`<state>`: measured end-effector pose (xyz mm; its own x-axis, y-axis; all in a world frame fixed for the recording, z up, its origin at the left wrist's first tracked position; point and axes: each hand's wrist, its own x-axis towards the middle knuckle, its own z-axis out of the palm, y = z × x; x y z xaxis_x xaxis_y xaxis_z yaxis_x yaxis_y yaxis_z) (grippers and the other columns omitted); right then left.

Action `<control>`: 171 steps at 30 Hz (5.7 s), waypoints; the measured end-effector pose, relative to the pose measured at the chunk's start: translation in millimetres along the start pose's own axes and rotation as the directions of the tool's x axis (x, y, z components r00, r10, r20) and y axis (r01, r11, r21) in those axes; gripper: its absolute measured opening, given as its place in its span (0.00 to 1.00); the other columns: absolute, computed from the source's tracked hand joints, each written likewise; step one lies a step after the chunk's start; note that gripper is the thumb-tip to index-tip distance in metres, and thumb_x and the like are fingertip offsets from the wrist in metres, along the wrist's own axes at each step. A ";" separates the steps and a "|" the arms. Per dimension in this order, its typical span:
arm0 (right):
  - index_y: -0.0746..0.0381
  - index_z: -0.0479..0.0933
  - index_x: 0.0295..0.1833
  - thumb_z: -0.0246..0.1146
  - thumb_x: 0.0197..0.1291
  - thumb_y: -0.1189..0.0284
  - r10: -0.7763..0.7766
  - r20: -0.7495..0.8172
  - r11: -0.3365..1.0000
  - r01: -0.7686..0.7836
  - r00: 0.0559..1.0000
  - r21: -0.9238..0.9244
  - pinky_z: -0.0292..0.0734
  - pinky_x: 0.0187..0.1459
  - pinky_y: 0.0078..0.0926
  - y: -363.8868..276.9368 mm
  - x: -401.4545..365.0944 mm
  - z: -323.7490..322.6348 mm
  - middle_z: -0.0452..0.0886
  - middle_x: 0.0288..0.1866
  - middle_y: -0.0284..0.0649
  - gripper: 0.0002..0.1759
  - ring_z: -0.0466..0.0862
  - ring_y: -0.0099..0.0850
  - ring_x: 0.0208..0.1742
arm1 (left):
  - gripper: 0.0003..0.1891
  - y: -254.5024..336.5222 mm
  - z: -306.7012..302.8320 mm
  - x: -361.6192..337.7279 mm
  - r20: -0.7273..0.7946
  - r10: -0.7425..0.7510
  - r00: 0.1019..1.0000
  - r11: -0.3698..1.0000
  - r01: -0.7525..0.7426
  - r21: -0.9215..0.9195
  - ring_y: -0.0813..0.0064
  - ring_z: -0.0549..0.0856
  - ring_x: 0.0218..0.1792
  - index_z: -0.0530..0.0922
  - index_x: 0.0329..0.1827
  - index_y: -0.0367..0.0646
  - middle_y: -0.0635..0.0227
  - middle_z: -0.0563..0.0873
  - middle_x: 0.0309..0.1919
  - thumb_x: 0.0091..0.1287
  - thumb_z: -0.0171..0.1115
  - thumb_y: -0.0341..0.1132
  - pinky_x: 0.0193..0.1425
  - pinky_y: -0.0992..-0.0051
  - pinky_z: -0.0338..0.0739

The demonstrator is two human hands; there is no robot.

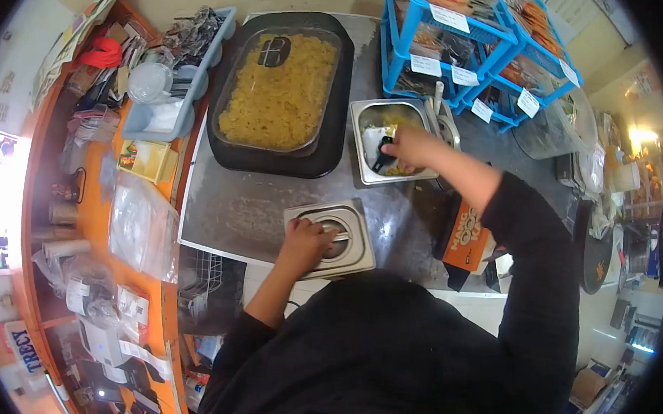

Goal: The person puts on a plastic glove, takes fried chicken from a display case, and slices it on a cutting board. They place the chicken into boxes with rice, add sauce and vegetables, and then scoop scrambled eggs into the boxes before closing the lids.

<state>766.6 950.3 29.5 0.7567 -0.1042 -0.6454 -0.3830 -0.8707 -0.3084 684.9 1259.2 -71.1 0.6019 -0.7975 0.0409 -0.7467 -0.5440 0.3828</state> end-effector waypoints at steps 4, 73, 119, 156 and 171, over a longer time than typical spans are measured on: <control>0.82 0.62 0.59 0.68 0.56 0.58 -0.049 -0.234 0.990 0.016 0.971 -0.142 0.81 0.42 0.36 2.3 42.3 45.1 0.83 0.44 0.57 0.40 0.86 0.44 0.33 | 0.19 -5.3 11.1 22.8 -0.151 -0.148 0.977 0.935 0.089 -0.344 0.57 0.78 0.46 0.79 0.56 0.50 0.62 0.81 0.41 0.60 0.65 0.35 0.64 0.59 0.65; 0.47 0.79 0.56 0.60 0.56 0.72 -0.850 -0.515 0.525 0.235 0.109 -0.818 0.73 0.51 0.43 -175.6 64.8 -130.1 0.80 0.53 0.39 0.20 0.79 0.35 0.54 | 0.22 -161.7 -71.5 116.2 -0.257 -0.148 0.955 0.966 0.196 0.171 0.59 0.69 0.69 0.74 0.63 0.47 0.70 0.77 0.64 0.70 0.54 0.46 0.70 0.33 0.48; 0.55 0.79 0.34 0.68 0.49 0.71 -0.851 -0.236 0.525 0.759 0.469 -0.386 0.69 0.49 0.39 -121.7 146.9 4.0 0.79 0.35 0.31 0.06 0.77 0.35 0.47 | 0.26 -149.5 -48.0 134.5 -0.469 -0.201 0.860 0.968 0.246 0.037 0.52 0.71 0.66 0.78 0.59 0.48 0.65 0.77 0.63 0.62 0.63 0.51 0.70 0.44 0.57; 0.52 0.82 0.36 0.60 0.61 0.57 -0.911 -0.116 0.388 0.726 0.396 -0.568 0.61 0.53 0.41 -109.5 156.1 -35.5 0.71 0.41 0.34 0.12 0.70 0.35 0.51 | 0.13 -167.5 -71.9 100.5 -0.520 0.083 0.850 0.994 -0.106 -0.015 0.67 0.79 0.41 0.73 0.18 0.47 0.72 0.77 0.25 0.50 0.71 0.34 0.65 0.54 0.66; 0.52 0.73 0.37 0.61 0.55 0.68 -0.946 0.151 0.125 0.754 0.286 -0.645 0.60 0.53 0.37 -108.6 153.5 -37.1 0.75 0.36 0.29 0.05 0.75 0.29 0.47 | 0.15 -143.5 -58.7 103.9 -0.547 0.109 0.830 0.993 -0.117 0.019 0.67 0.78 0.27 0.70 0.20 0.47 0.69 0.75 0.20 0.53 0.71 0.32 0.34 0.67 0.72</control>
<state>944.1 1011.0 -10.1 0.4988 0.8667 0.0021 0.8644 -0.4973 -0.0744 871.2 1269.7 -67.5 0.5734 -0.5785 0.5801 -0.8174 -0.4520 0.3573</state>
